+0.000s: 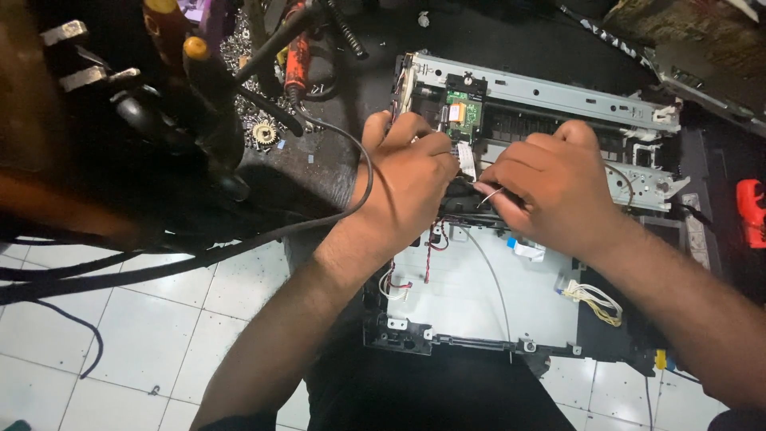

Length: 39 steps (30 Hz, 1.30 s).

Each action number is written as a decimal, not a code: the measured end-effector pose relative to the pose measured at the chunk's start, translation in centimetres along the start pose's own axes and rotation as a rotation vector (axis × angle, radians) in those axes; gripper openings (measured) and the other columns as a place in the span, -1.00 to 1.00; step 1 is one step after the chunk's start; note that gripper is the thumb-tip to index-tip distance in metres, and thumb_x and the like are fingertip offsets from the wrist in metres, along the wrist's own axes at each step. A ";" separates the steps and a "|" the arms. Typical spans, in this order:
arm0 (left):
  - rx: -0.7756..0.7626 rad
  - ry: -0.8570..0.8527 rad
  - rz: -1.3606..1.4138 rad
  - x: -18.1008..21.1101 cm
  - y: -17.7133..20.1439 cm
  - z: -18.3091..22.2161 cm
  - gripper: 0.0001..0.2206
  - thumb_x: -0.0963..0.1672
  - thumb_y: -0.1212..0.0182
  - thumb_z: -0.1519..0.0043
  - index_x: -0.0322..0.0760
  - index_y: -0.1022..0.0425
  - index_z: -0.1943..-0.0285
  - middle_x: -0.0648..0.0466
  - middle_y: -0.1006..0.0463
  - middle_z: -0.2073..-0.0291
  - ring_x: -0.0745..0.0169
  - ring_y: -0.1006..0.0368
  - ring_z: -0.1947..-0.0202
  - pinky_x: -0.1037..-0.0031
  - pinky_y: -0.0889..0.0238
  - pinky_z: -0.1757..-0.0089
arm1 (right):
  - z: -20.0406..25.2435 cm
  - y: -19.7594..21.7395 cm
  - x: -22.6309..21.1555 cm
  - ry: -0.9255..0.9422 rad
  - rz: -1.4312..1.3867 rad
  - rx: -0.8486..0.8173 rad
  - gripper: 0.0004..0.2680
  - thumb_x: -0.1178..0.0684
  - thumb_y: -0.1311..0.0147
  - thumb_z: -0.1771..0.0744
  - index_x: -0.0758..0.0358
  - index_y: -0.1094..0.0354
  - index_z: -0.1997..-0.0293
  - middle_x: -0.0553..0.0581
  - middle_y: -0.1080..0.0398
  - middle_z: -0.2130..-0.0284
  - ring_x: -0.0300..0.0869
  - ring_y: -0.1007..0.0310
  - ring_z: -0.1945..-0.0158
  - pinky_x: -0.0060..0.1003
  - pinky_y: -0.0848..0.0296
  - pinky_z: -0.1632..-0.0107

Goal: Connecting various internal wires and ribbon cables to the main circuit board of a disassembled printer.

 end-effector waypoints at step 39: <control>0.055 -0.143 -0.935 1.0 0.6 0.4 -0.78 -0.28 -0.07 0.03 0.00 -0.33 0.55 0.31 -0.16 0.53 0.18 -0.17 0.29 0.24 0.04 0.18 | -0.1 -0.3 -3.5 0.030 0.398 0.056 -0.64 0.12 -0.31 -0.44 0.02 -0.15 0.50 -0.05 -0.20 0.55 -0.13 -0.17 0.43 -0.19 0.06 0.19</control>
Point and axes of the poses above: each hand's wrist, its own z-axis away from the middle knuckle, its own y-axis out of the back of the hand, x = y × z, the point moved 4 cm from there along -z, towards the middle knuckle
